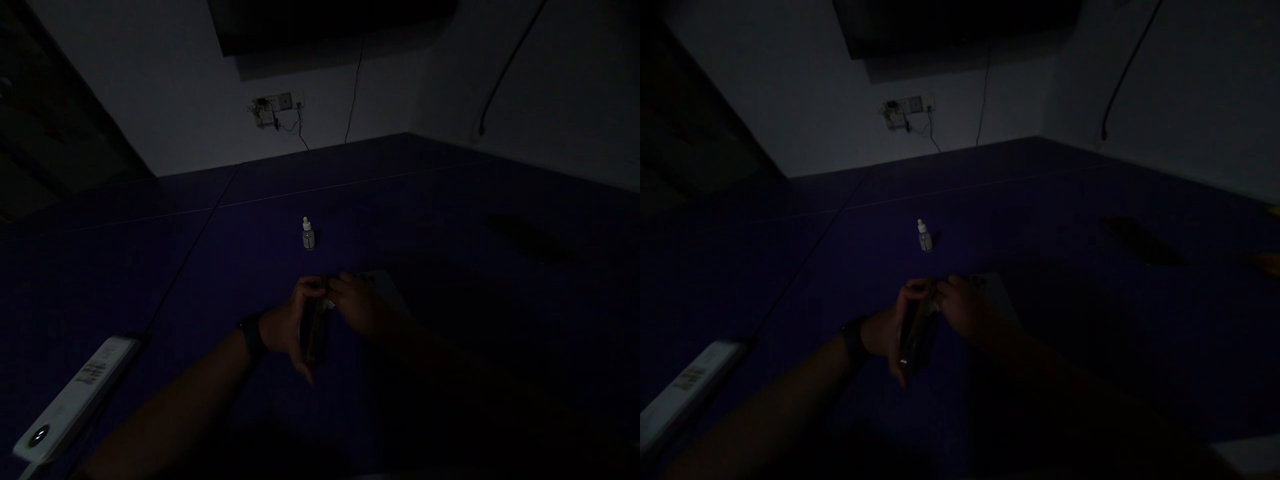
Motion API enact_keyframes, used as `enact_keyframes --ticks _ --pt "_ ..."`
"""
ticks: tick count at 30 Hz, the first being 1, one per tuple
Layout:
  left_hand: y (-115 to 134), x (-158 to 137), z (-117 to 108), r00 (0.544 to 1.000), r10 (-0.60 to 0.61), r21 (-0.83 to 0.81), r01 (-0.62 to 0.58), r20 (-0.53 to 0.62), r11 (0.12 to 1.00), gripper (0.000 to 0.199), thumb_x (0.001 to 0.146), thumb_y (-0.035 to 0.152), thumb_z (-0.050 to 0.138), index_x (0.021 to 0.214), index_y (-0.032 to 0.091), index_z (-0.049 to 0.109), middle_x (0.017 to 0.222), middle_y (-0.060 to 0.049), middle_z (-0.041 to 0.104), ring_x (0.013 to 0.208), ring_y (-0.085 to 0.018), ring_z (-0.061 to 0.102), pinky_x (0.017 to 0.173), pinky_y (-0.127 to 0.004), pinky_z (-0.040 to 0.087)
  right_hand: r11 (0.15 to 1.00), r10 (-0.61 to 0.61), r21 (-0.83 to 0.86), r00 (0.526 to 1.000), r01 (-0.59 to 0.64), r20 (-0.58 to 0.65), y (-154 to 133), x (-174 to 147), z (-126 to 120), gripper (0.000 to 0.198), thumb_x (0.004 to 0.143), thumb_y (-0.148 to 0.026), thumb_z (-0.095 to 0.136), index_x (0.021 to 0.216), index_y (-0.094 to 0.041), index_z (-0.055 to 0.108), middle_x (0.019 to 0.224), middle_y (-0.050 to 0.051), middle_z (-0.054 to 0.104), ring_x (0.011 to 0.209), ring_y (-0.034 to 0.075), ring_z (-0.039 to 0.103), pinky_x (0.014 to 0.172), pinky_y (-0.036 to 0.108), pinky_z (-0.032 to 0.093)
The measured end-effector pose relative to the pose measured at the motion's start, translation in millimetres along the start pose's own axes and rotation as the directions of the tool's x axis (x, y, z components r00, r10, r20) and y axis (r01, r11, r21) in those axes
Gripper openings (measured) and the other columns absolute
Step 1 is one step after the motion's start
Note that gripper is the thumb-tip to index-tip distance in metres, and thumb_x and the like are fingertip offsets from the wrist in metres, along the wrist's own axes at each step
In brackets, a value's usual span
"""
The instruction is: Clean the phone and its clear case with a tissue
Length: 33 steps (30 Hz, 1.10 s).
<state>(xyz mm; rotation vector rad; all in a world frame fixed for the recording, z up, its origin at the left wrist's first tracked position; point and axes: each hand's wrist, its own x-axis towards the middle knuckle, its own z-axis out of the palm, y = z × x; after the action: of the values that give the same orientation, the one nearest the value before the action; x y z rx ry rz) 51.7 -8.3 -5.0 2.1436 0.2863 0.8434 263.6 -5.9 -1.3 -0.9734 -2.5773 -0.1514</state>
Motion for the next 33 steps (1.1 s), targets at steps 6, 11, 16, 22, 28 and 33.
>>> enact_keyframes --ticks 6,11,16,22,28,33 --pt "-6 -2 -1 1.000 -0.003 0.043 0.002 0.012 0.999 0.133 0.028 0.078 0.085 0.134 0.031 0.020 0.138 -0.014 0.023 0.135 -0.044 0.030 0.112 -0.065 0.025 0.976 -0.196 0.094 0.981 0.194 0.006 -21 -11 -3 0.019 0.092 -0.006 0.052 0.089 -0.014 0.069 0.087 0.009 0.067 0.079 0.020 0.057 0.073 0.033 0.047" --pt "-7 -3 -3 1.000 0.006 0.081 -0.007 0.008 0.997 0.132 0.032 0.078 0.085 0.137 0.032 0.019 0.141 -0.015 0.020 0.137 -0.044 0.027 0.111 -0.065 0.026 0.943 -0.263 0.211 0.965 0.257 0.002 -61 -32 -4 0.019 0.095 -0.009 0.054 0.085 -0.017 0.068 0.081 0.004 0.066 0.072 0.015 0.055 0.065 0.028 0.044" --pt "-9 -2 -2 1.000 -0.013 0.101 0.012 0.001 0.995 0.135 0.030 0.076 0.087 0.137 0.029 0.020 0.140 -0.016 0.021 0.136 -0.045 0.028 0.111 -0.065 0.027 0.910 -0.378 0.173 0.926 0.377 -0.028 -60 -31 -4 0.022 0.098 -0.012 0.051 0.086 -0.016 0.068 0.081 0.005 0.066 0.073 0.016 0.056 0.066 0.029 0.044" --pt "-6 0 2 1.000 0.005 0.026 -0.005 -0.007 1.000 0.131 0.027 0.079 0.085 0.131 0.031 0.022 0.132 -0.013 0.030 0.131 -0.042 0.035 0.111 -0.064 0.026 0.991 -0.132 0.012 0.991 0.132 0.031 -18 -10 -4 0.021 0.093 -0.007 0.051 0.090 -0.016 0.069 0.086 0.007 0.068 0.078 0.020 0.057 0.072 0.033 0.047" --pt "-3 0 0 0.999 -0.034 -0.007 0.034 -0.002 0.999 0.126 0.031 0.078 0.086 0.129 0.032 0.020 0.137 -0.014 0.024 0.134 -0.040 0.032 0.111 -0.059 0.030 1.000 -0.001 0.020 0.999 0.000 0.035 -1 0 0 0.026 0.092 -0.004 0.049 0.098 -0.016 0.071 0.094 0.008 0.069 0.084 0.021 0.059 0.075 0.033 0.049" --pt "-6 -2 0 1.000 0.000 0.050 0.001 -0.006 0.999 0.131 0.026 0.081 0.083 0.131 0.030 0.023 0.132 -0.013 0.028 0.131 -0.042 0.033 0.112 -0.063 0.024 0.969 -0.227 0.105 0.973 0.222 0.039 -19 -13 2 0.023 0.093 -0.006 0.049 0.087 -0.016 0.069 0.089 0.008 0.069 0.080 0.019 0.059 0.076 0.033 0.049"
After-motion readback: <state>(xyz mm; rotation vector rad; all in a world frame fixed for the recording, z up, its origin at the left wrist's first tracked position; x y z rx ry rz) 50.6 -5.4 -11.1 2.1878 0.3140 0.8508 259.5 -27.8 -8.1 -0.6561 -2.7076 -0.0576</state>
